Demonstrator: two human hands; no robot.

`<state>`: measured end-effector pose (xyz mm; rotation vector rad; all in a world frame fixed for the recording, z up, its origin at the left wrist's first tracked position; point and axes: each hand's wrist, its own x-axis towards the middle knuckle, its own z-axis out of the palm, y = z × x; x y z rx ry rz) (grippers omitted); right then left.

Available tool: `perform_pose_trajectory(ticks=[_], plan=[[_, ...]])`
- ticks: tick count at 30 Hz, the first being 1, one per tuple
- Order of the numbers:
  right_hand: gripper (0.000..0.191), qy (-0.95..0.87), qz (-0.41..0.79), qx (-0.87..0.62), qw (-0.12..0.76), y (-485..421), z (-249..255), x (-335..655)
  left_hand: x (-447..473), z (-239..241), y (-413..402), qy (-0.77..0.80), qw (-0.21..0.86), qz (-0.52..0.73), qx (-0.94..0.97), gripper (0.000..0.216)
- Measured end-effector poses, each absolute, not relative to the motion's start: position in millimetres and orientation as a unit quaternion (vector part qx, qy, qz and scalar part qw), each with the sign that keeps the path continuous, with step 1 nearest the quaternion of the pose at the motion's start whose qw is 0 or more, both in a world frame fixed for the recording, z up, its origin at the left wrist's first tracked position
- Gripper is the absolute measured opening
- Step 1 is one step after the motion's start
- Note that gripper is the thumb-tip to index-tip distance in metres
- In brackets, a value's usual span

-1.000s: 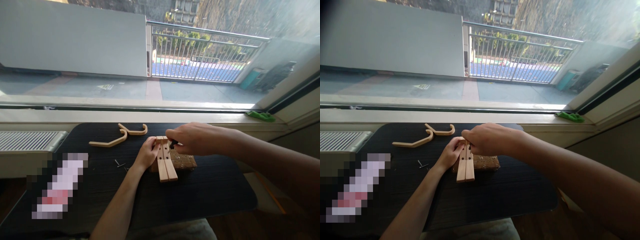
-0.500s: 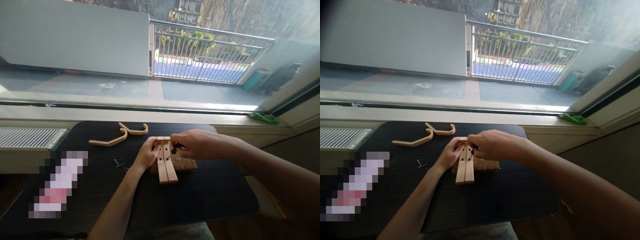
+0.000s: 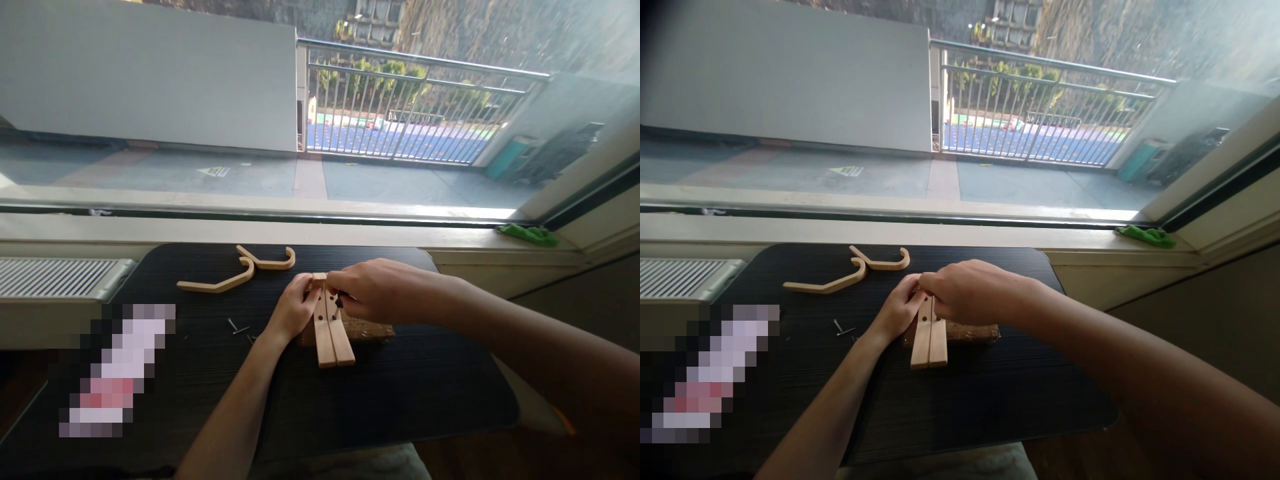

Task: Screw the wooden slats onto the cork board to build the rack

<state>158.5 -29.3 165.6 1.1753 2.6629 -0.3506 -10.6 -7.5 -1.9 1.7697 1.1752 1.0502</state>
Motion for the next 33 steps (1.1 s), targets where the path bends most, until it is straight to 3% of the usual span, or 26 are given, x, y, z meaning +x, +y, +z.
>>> perform_pose_trajectory(ticks=[33], plan=[[0.022,0.911,-0.151,0.349,0.16,-34,176,143,-12,-8,-6,0.451,0.383,0.419,0.689,0.016]])
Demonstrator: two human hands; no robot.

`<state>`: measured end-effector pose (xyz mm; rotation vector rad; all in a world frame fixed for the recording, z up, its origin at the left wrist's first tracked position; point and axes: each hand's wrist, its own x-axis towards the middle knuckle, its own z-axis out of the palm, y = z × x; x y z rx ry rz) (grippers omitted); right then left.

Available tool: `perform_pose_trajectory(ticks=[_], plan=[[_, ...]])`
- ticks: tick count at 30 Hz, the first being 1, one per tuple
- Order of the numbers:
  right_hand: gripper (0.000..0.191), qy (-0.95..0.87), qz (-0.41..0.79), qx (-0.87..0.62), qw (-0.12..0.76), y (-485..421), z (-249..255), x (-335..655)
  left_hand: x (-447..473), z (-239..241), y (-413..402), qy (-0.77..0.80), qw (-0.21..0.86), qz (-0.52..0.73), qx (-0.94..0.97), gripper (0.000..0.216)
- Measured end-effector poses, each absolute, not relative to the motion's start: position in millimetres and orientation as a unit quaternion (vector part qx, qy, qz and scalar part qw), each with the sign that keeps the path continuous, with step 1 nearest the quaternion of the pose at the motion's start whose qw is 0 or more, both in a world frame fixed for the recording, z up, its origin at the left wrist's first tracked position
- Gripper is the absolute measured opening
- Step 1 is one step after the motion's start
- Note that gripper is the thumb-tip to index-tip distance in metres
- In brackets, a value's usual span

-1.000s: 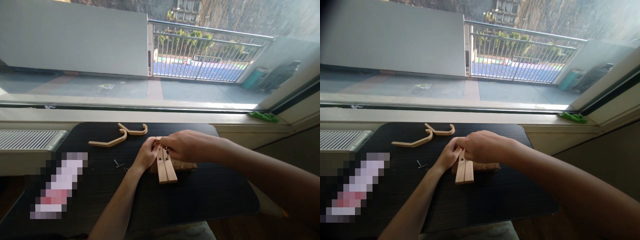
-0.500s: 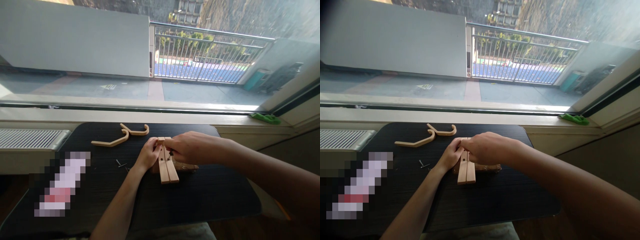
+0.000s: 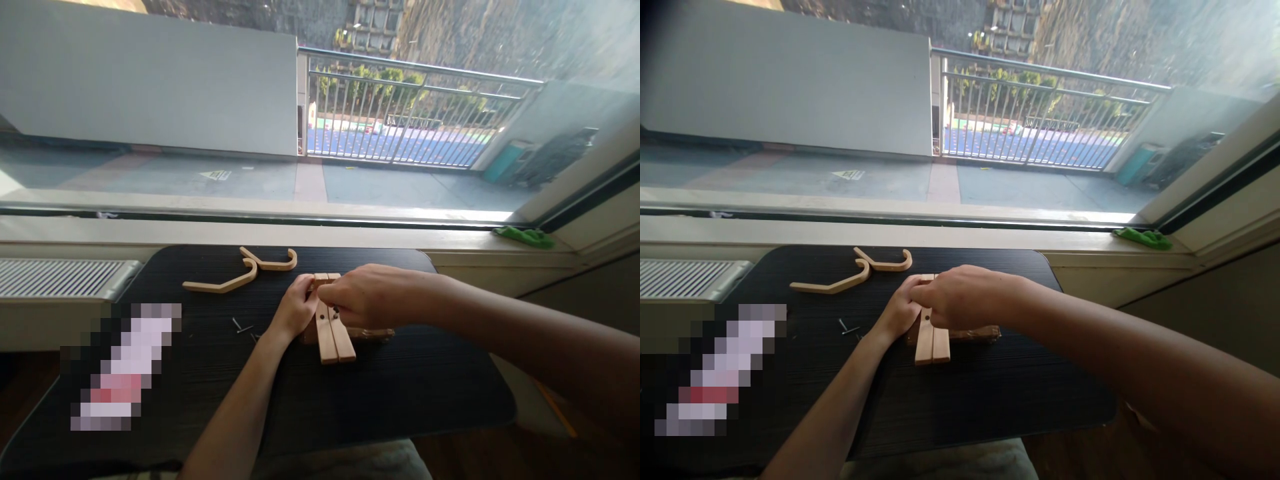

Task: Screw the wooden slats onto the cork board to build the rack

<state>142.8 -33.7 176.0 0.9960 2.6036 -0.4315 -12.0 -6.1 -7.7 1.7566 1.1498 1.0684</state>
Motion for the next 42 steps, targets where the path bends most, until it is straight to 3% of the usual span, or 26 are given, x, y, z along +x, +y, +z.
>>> perform_pose_trajectory(ticks=[18,39,42], plan=[[0.022,0.902,-0.177,0.386,0.078,-32,160,156,-11,-5,-7,0.447,0.386,0.421,0.689,0.013],[0.027,0.865,-0.12,0.443,0.202,-33,168,142,-11,-9,-6,0.454,0.377,0.408,0.697,0.011],[0.027,0.873,-0.101,0.44,0.184,-36,169,141,-11,-8,-6,0.453,0.377,0.408,0.697,0.012]])
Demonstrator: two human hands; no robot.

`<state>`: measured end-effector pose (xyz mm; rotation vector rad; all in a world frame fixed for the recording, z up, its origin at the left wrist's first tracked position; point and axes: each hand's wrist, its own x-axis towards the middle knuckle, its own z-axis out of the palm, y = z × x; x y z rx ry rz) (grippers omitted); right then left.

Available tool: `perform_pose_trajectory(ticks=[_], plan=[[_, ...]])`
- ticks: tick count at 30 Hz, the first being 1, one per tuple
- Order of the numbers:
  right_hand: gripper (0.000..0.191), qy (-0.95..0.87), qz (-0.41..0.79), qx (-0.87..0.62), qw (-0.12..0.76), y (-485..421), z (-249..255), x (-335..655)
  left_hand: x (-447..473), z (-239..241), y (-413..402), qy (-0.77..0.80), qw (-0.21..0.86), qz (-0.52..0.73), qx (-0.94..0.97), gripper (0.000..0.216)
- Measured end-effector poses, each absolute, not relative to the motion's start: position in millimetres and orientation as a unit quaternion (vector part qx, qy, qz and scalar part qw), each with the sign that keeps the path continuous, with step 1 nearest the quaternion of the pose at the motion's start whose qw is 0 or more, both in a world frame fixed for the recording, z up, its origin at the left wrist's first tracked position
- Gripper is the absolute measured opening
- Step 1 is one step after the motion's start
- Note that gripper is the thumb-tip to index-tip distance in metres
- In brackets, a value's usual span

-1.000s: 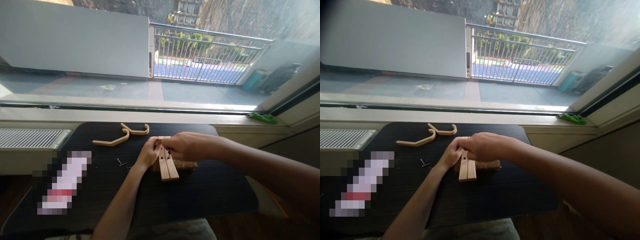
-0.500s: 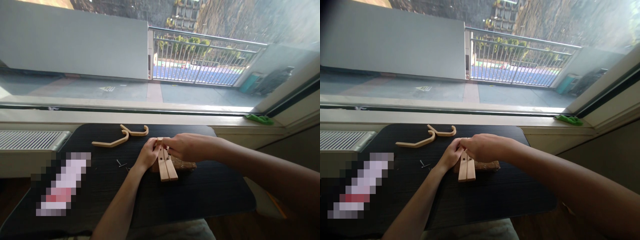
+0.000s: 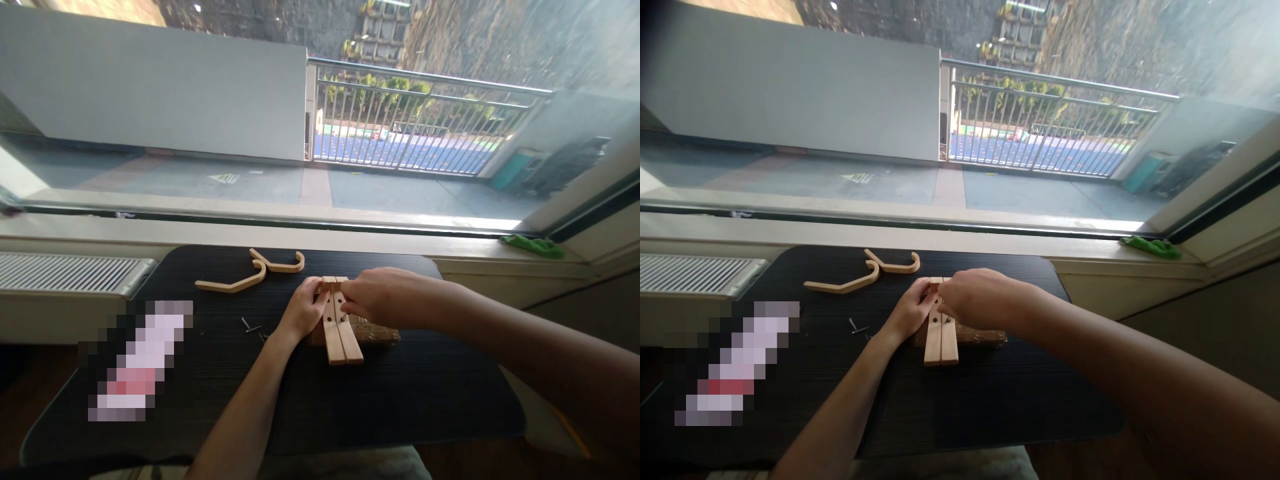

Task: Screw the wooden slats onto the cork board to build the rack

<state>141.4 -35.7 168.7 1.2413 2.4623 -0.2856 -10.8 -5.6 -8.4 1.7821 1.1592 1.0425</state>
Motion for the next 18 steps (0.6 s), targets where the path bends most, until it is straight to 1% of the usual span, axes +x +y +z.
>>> perform_pose_trajectory(ticks=[4,9,12,18], plan=[[0.025,0.866,-0.109,0.461,0.162,-37.0,169.3,138.9,-10.5,-8.7,-5.4,0.451,0.388,0.413,0.69,0.012],[0.033,0.861,-0.09,0.469,0.177,-35.0,168.6,133.4,-10.3,-9.4,-5.6,0.442,0.402,0.428,0.678,0.013],[0.03,0.874,-0.077,0.443,0.185,-33.7,168.4,131.9,-10.8,-8.1,-6.2,0.439,0.402,0.431,0.677,0.014],[0.028,0.873,-0.125,0.446,0.151,-35.5,171.5,135.2,-12.1,-6.4,-7.0,0.45,0.393,0.432,0.676,0.011]])
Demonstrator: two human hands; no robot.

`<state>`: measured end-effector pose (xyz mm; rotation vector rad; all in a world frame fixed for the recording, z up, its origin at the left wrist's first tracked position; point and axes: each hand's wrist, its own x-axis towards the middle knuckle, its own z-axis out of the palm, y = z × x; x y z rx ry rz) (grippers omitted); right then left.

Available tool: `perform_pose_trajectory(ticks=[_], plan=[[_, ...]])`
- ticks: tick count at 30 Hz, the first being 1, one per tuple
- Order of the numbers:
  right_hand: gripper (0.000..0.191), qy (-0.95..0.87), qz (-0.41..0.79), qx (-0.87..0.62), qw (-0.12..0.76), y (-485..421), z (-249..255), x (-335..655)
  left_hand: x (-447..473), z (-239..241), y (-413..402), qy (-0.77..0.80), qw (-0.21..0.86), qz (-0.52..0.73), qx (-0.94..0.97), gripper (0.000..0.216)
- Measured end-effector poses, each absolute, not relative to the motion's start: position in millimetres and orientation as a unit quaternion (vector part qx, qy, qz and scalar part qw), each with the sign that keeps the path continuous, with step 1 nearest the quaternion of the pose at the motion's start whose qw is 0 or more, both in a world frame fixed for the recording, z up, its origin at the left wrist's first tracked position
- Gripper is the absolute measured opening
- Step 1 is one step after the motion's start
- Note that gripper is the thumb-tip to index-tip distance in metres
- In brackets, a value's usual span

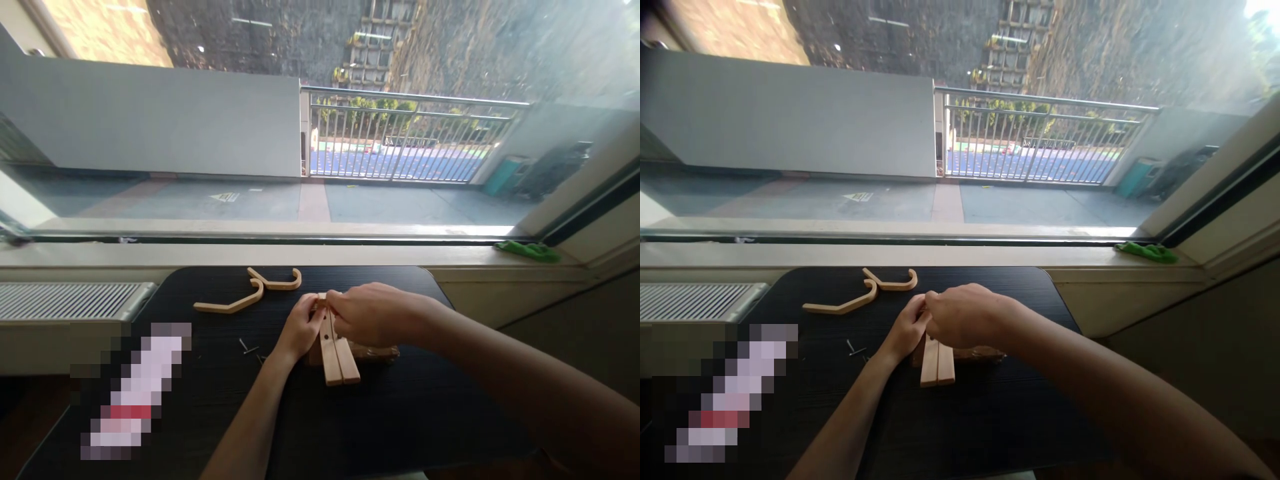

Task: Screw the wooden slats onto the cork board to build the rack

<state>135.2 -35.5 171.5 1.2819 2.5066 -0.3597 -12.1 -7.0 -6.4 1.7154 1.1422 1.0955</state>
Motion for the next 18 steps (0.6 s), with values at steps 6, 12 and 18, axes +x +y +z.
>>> perform_pose_trajectory(ticks=[6,12,18], plan=[[0.024,0.894,-0.104,0.419,0.117,-39,161,150,-11,-4,-9,0.458,0.395,0.425,0.673,0.011],[0.023,0.937,-0.075,0.319,0.123,-37,157,157,-11,-3,-10,0.452,0.408,0.43,0.666,0.012],[0.02,0.899,-0.193,0.389,0.059,-30,152,167,-10,0,-12,0.45,0.417,0.425,0.666,0.014]])
